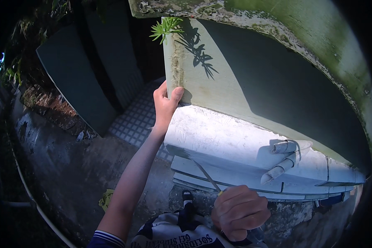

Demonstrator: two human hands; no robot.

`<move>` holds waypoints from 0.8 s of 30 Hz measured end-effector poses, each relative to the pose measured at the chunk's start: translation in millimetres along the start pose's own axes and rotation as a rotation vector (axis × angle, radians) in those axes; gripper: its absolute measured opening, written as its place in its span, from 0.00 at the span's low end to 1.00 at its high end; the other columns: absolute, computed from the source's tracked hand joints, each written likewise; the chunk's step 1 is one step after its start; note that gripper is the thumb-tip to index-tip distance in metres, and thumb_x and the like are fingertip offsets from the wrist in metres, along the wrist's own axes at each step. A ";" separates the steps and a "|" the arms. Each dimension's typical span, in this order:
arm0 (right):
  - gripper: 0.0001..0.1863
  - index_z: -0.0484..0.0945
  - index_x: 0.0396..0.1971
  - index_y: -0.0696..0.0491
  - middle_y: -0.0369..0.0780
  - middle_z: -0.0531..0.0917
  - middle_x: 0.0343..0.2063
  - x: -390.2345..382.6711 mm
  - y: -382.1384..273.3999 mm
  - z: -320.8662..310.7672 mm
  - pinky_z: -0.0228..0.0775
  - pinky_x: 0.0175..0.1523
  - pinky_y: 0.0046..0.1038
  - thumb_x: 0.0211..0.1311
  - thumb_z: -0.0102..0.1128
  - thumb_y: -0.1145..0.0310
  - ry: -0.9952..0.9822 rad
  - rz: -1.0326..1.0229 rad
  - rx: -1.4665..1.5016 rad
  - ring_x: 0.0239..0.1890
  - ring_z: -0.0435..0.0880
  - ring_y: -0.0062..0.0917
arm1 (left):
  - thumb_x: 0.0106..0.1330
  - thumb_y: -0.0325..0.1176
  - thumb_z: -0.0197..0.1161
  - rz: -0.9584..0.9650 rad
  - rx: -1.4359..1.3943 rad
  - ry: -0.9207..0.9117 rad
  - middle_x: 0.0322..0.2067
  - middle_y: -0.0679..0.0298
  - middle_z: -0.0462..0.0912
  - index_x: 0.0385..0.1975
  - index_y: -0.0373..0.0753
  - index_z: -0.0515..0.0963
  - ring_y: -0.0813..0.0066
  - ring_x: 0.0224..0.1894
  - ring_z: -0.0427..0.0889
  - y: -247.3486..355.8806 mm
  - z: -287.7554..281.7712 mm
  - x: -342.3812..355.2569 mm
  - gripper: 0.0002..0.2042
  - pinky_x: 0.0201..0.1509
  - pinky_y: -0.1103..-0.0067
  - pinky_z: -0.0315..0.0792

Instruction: Scraping old paint or residue from a wall and applying white filler or putty to the grooves.

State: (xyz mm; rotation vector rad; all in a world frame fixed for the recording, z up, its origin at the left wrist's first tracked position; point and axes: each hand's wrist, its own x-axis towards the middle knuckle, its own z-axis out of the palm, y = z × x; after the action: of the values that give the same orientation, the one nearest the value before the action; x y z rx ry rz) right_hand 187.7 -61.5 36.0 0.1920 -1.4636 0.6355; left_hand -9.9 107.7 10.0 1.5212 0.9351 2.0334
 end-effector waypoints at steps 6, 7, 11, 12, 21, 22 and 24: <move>0.18 0.61 0.16 0.49 0.34 0.65 0.17 0.6 -6.6 -3.3 0.62 0.26 0.25 0.61 0.55 0.61 0.058 -0.067 0.035 0.17 0.69 0.23 | 0.55 0.44 0.69 0.008 -0.001 0.000 0.32 0.59 0.82 0.36 0.30 0.80 0.73 0.34 0.80 0.7 -2.0 1.1 0.20 0.42 0.77 0.72; 0.18 0.61 0.17 0.49 0.34 0.65 0.17 3.1 -4.9 -4.2 0.63 0.26 0.25 0.61 0.52 0.57 0.022 -0.061 -0.010 0.17 0.69 0.22 | 0.55 0.44 0.69 0.013 0.014 0.004 0.32 0.59 0.82 0.36 0.30 0.80 0.73 0.34 0.80 0.7 -3.6 1.0 0.20 0.42 0.78 0.72; 0.18 0.60 0.16 0.48 0.34 0.65 0.17 2.8 4.8 1.1 0.63 0.26 0.25 0.61 0.49 0.56 0.033 0.032 -0.090 0.17 0.69 0.20 | 0.55 0.44 0.69 -0.013 0.006 -0.006 0.31 0.60 0.82 0.36 0.30 0.80 0.74 0.34 0.80 3.7 -0.1 -0.2 0.20 0.41 0.78 0.72; 0.18 0.60 0.17 0.48 0.34 0.65 0.17 3.3 0.3 -7.6 0.63 0.26 0.25 0.61 0.50 0.56 -0.002 0.020 -0.002 0.17 0.69 0.21 | 0.55 0.44 0.69 -0.010 0.006 -0.007 0.31 0.60 0.82 0.36 0.30 0.80 0.74 0.34 0.80 4.4 -0.5 0.5 0.20 0.41 0.78 0.72; 0.17 0.62 0.17 0.49 0.33 0.67 0.19 -0.4 3.9 2.5 0.63 0.28 0.25 0.60 0.57 0.61 0.145 -0.022 -0.050 0.19 0.70 0.22 | 0.57 0.46 0.68 -0.006 -0.025 -0.014 0.31 0.60 0.82 0.36 0.29 0.79 0.75 0.34 0.79 -0.9 -1.2 -2.6 0.22 0.40 0.78 0.72; 0.16 0.64 0.17 0.49 0.34 0.68 0.19 3.5 6.1 1.5 0.63 0.27 0.25 0.60 0.57 0.61 0.032 0.013 -0.081 0.19 0.70 0.23 | 0.57 0.46 0.68 -0.009 -0.029 -0.018 0.31 0.61 0.82 0.36 0.29 0.79 0.76 0.34 0.78 0.1 2.1 -1.9 0.21 0.40 0.78 0.71; 0.15 0.66 0.17 0.49 0.33 0.67 0.19 -1.7 -0.7 3.6 0.64 0.28 0.24 0.59 0.58 0.61 0.103 -0.008 -0.095 0.22 0.72 0.23 | 0.57 0.46 0.68 -0.007 -0.017 -0.016 0.31 0.61 0.82 0.35 0.29 0.79 0.76 0.34 0.78 1.3 -0.5 -1.9 0.21 0.40 0.78 0.71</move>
State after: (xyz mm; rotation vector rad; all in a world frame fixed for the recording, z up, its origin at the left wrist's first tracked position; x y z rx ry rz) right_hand 185.1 -64.3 34.9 0.0899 -1.3890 0.5602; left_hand -9.8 105.4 9.6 1.5209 0.9142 2.0164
